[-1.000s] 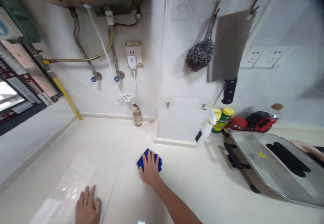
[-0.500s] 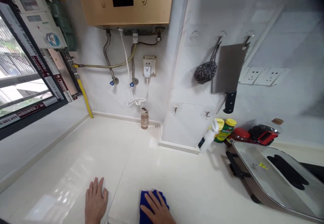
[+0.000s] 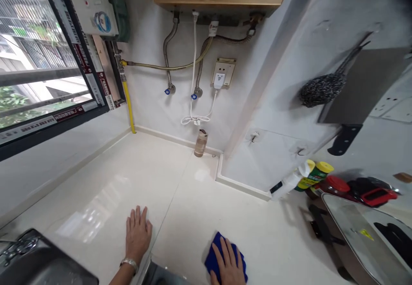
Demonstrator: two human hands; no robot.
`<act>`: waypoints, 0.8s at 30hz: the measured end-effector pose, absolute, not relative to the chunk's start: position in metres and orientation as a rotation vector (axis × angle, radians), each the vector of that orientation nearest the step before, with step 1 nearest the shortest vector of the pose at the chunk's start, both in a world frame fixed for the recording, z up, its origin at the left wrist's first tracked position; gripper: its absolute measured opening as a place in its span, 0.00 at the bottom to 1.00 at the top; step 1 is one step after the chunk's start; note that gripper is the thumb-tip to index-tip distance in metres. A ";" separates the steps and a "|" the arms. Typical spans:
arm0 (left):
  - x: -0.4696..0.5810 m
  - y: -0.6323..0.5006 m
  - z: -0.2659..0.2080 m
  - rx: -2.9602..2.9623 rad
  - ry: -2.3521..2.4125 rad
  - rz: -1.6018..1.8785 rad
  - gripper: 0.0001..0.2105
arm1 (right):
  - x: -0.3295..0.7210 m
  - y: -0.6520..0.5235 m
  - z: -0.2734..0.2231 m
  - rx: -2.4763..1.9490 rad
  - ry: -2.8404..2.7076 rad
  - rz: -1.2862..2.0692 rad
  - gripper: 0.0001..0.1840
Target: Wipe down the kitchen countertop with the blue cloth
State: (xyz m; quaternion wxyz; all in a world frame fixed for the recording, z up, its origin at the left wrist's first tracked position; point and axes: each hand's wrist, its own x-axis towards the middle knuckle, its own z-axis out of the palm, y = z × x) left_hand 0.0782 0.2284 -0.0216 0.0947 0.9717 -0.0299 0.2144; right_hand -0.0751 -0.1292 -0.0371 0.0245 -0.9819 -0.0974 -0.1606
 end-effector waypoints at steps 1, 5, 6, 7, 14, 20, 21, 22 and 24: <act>0.078 0.228 -0.021 2.881 -0.089 0.645 0.25 | -0.064 -0.112 -0.034 -3.028 -0.252 -0.468 0.40; 0.077 0.228 -0.020 2.881 -0.089 0.641 0.25 | -0.013 -0.048 -0.014 -2.857 -0.268 -0.288 0.40; 0.077 0.228 -0.020 2.880 -0.088 0.638 0.25 | -0.002 -0.035 -0.008 -2.806 -0.305 -0.250 0.40; 0.076 0.228 -0.020 2.880 -0.087 0.636 0.25 | 0.007 -0.023 -0.003 -2.762 -0.341 -0.224 0.38; 0.076 0.228 -0.020 2.877 -0.067 0.605 0.25 | 0.032 0.003 0.012 -2.587 -0.431 -0.280 0.25; 0.078 0.240 -0.033 2.794 -0.084 0.637 0.25 | 0.018 -0.033 0.028 -2.508 -0.357 -0.441 0.26; 0.079 0.241 -0.034 2.778 -0.088 0.644 0.24 | 0.010 -0.044 0.027 -2.500 -0.335 -0.464 0.26; 0.078 0.240 -0.035 2.758 -0.099 0.657 0.23 | 0.000 -0.057 0.024 -2.493 -0.309 -0.490 0.25; 0.075 0.229 -0.032 2.716 -0.179 0.681 0.22 | -0.027 -0.087 0.009 -2.490 -0.230 -0.549 0.24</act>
